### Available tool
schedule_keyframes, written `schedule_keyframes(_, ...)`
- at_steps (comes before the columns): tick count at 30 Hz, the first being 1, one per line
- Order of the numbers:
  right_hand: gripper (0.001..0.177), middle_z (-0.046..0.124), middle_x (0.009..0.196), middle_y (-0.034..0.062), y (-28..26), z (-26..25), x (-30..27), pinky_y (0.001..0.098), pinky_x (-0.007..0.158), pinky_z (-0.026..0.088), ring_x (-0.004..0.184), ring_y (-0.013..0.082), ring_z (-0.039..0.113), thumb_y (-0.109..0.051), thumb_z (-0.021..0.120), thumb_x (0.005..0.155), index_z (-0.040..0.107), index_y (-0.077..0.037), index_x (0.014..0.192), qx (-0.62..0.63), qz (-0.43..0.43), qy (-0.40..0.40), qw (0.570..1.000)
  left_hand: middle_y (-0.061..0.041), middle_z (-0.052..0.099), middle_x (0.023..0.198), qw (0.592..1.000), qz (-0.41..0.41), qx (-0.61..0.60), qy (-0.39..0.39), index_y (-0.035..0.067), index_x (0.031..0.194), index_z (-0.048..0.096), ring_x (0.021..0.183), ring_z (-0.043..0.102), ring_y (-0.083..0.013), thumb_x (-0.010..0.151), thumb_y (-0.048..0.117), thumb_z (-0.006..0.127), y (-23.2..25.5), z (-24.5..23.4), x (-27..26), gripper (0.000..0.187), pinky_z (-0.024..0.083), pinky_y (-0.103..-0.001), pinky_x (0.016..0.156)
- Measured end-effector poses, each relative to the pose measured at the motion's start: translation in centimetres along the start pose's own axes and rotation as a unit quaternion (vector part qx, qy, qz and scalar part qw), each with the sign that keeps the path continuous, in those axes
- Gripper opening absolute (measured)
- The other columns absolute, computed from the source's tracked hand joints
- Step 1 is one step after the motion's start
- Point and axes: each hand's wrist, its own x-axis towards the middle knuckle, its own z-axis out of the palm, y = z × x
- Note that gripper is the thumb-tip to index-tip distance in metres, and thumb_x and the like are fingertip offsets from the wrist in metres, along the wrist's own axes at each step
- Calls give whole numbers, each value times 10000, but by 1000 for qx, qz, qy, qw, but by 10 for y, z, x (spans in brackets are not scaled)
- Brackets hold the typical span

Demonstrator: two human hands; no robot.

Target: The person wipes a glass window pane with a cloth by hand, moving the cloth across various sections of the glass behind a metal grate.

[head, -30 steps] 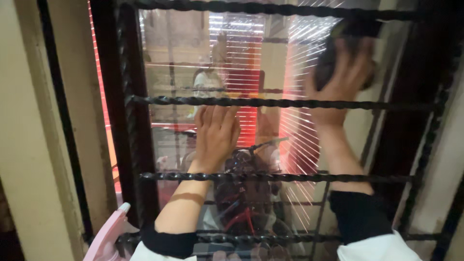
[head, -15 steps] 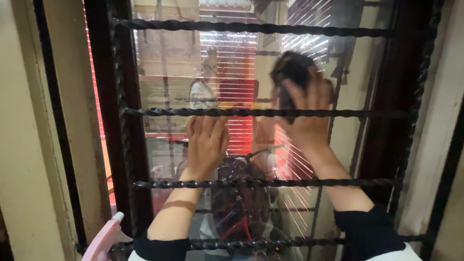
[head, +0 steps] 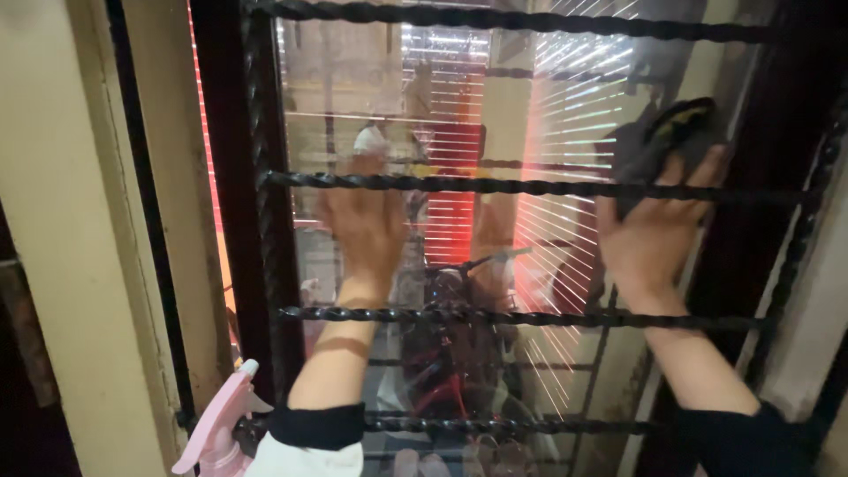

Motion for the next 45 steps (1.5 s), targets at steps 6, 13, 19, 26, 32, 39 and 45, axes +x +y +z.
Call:
schedule_keyframes(6, 745, 206, 1647, 337, -75, 22, -5, 679, 1225, 289, 1495, 587, 252, -361, 765, 915, 439, -37, 1502, 28, -112, 5, 993, -105, 554, 1449, 994, -88, 48, 36, 70, 1452, 538, 1416, 416, -330, 1035, 201, 605, -9, -3, 0, 442, 164, -585, 1193)
schedule_keyframes(13, 925, 308, 1584, 243, -123, 16, -18, 611, 1174, 304, 1414, 519, 314, -350, 847, 665, 463, -18, 1438, 206, -279, -132, 929, -177, 536, 1496, 971, 144, -157, -112, 200, 1410, 560, 1430, 466, -367, 969, 374, 735, 28, -13, 1, 506, 346, -536, 1196)
schedule_keyframes(19, 889, 347, 1648, 237, -89, 18, -12, 482, 1248, 391, 1537, 438, 350, -130, 823, 671, 442, -6, 1465, 293, -206, -191, 914, -218, 473, 1474, 928, 288, -129, -198, 415, 1379, 608, 1401, 383, -461, 823, 552, 743, 62, -17, 13, 588, 308, -612, 1143)
schedule_keyframes(26, 926, 322, 1580, 270, -60, 25, -16, 641, 1166, 304, 1448, 483, 332, -298, 898, 795, 389, 12, 1504, 253, -170, -14, 952, -134, 513, 1525, 989, 126, -10, -81, 269, 1348, 676, 1511, 379, -405, 890, 276, 814, 33, -2, 20, 479, 291, -584, 1278)
schedule_keyframes(32, 642, 325, 1657, 233, -28, 28, -14, 744, 1228, 56, 1573, 425, 299, -228, 654, 1078, 333, -18, 1592, 127, -13, 27, 991, -227, 132, 1707, 965, -185, 179, 38, 238, 1583, 496, 1571, 95, -535, 1063, 354, 719, 4, -6, 35, 578, 134, -715, 1221)
schedule_keyframes(39, 535, 373, 1628, 185, -9, 23, -8, 746, 1240, -59, 1592, 377, 309, -180, 585, 1110, 337, -41, 1564, 114, 10, 77, 990, -168, 103, 1720, 989, -55, 113, 72, 127, 1636, 338, 1588, 50, -509, 995, 585, 786, 18, 37, 54, 907, 64, -753, 1270)
schedule_keyframes(45, 495, 403, 1598, 196, -9, 20, -3, 746, 1225, -49, 1575, 387, 330, -171, 551, 1090, 369, -40, 1531, 128, 44, 82, 987, -107, 476, 1520, 948, 259, -133, -127, 171, 1256, 665, 1532, 321, -395, 819, 391, 851, 71, 59, 61, 523, 176, -687, 1301)
